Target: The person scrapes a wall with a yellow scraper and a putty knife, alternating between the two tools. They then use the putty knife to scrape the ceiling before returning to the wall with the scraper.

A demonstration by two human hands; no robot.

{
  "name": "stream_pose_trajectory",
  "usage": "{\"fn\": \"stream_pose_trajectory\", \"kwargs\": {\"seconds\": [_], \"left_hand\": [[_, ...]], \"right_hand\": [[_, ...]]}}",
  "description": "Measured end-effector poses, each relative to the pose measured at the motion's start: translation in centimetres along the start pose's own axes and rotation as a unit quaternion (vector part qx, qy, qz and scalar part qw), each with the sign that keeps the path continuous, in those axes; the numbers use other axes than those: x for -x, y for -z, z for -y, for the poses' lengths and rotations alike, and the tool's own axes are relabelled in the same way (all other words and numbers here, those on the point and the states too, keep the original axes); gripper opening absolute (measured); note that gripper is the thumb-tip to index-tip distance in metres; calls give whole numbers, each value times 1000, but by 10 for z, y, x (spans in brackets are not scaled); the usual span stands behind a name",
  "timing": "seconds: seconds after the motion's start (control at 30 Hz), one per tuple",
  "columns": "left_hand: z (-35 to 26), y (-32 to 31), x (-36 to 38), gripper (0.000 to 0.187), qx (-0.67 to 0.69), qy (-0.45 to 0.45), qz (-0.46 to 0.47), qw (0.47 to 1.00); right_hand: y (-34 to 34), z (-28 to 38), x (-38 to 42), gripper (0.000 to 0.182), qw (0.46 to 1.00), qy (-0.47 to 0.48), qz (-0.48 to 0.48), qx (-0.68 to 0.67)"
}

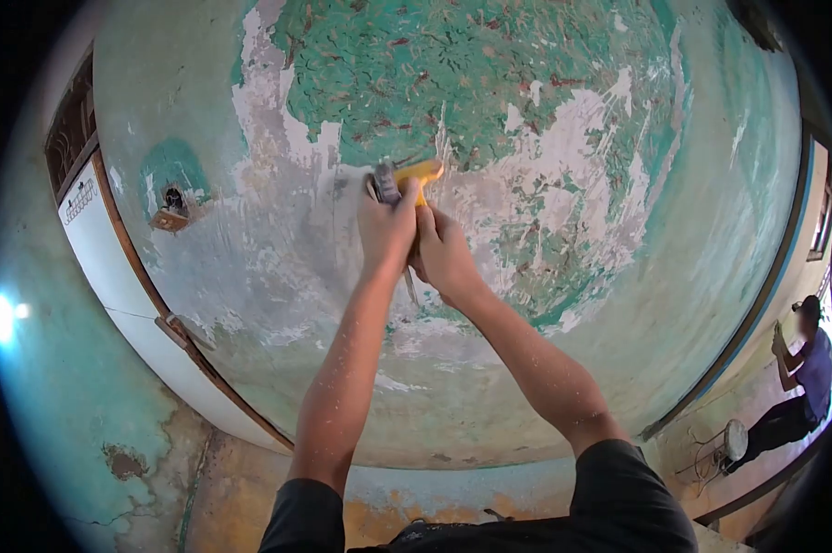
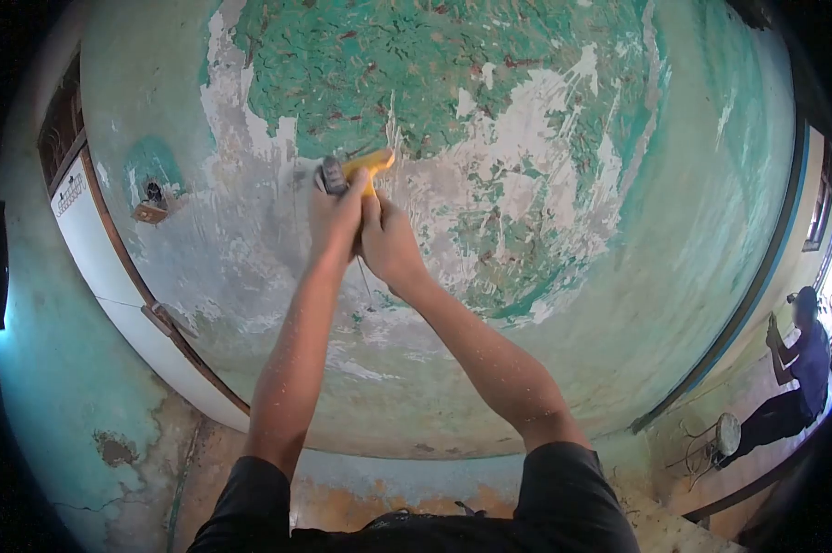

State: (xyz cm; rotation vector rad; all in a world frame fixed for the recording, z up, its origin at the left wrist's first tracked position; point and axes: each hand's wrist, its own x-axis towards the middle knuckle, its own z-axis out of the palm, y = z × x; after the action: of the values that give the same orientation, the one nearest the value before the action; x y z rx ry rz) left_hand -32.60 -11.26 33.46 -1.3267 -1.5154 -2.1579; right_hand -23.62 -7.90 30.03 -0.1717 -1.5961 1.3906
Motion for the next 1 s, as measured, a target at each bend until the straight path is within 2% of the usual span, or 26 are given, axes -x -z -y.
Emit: {"fn": "stream_pose_trajectory", "kwargs": {"seconds": [0.07,0.1,0.13,0.2,0.23,0.27,0.3,0.33,0.37,0.4,0.43,0.47,0.5,0.53,0.57,0.6,0.63,0.67,0.7,0.73,0.77,0.8,0.87,0.9,1.0], "left_hand": [[-26,-3,-27,48,-34,-38,-15,999],[-26,-4,-35,53,87,55,44,994],[-18,-4,-26,53,84,63,44,994],[26,-11,11,44,3,-6,-42,999],[47,-6,51,46,-9,20,-37,999],[76,0,99,50,-63,78,-21,995],[109,14,155,53,-112,121,19,986],[145,34,217,56,-116,198,92,969],[177,61,283,57,-238,317,213,893],[209,93,347,56,-288,405,335,801],[221,132,414,53,-295,350,374,806],[206,161,443,52,-190,482,348,781],[235,204,510,46,-274,338,333,836],[221,227,525,41,-186,542,302,762],[202,254,537,29,-42,662,204,720],[201,288,557,23,29,718,103,687],[202,308,572,26,101,759,-1,643],[189,312,568,26,98,761,-7,641],[171,317,560,28,-7,756,-46,653],[158,316,550,29,-110,742,-83,656],[154,314,548,35,-104,716,-96,684],[153,310,545,35,-107,720,-98,679],[151,299,538,36,-8,736,-96,670],[149,288,534,35,-14,729,-74,681],[139,248,522,34,-24,707,-25,706]], "right_hand": [[-1,18,-25,40,997,43,-5,64],[-6,31,-25,39,1000,9,2,-27],[-4,25,-18,39,1000,0,1,-29],[9,-11,4,41,988,68,-10,138],[20,-59,24,45,982,85,-12,170],[28,-77,68,49,986,-26,10,162],[38,-95,117,52,961,-154,38,225],[49,-160,174,60,968,-192,19,163],[70,-216,232,58,914,-397,62,55],[95,-246,293,54,860,-495,115,-40],[114,-270,348,51,811,-499,225,208],[131,-323,422,47,813,-520,163,206],[142,-302,456,46,739,-673,-2,-9],[178,-333,508,44,608,-676,-34,-414],[189,-330,550,42,764,-625,13,-160],[195,-321,570,40,850,-512,60,106],[202,-310,568,40,849,-513,66,105],[208,-300,573,38,807,-561,60,177],[206,-287,573,37,757,-602,53,248],[204,-280,565,37,755,-605,57,246],[200,-271,552,38,793,-517,81,312],[197,-267,540,40,820,-422,103,372],[192,-279,520,44,799,-463,106,369],[191,-284,507,44,798,-482,108,344],[168,-264,452,44,802,-457,158,351]]}}
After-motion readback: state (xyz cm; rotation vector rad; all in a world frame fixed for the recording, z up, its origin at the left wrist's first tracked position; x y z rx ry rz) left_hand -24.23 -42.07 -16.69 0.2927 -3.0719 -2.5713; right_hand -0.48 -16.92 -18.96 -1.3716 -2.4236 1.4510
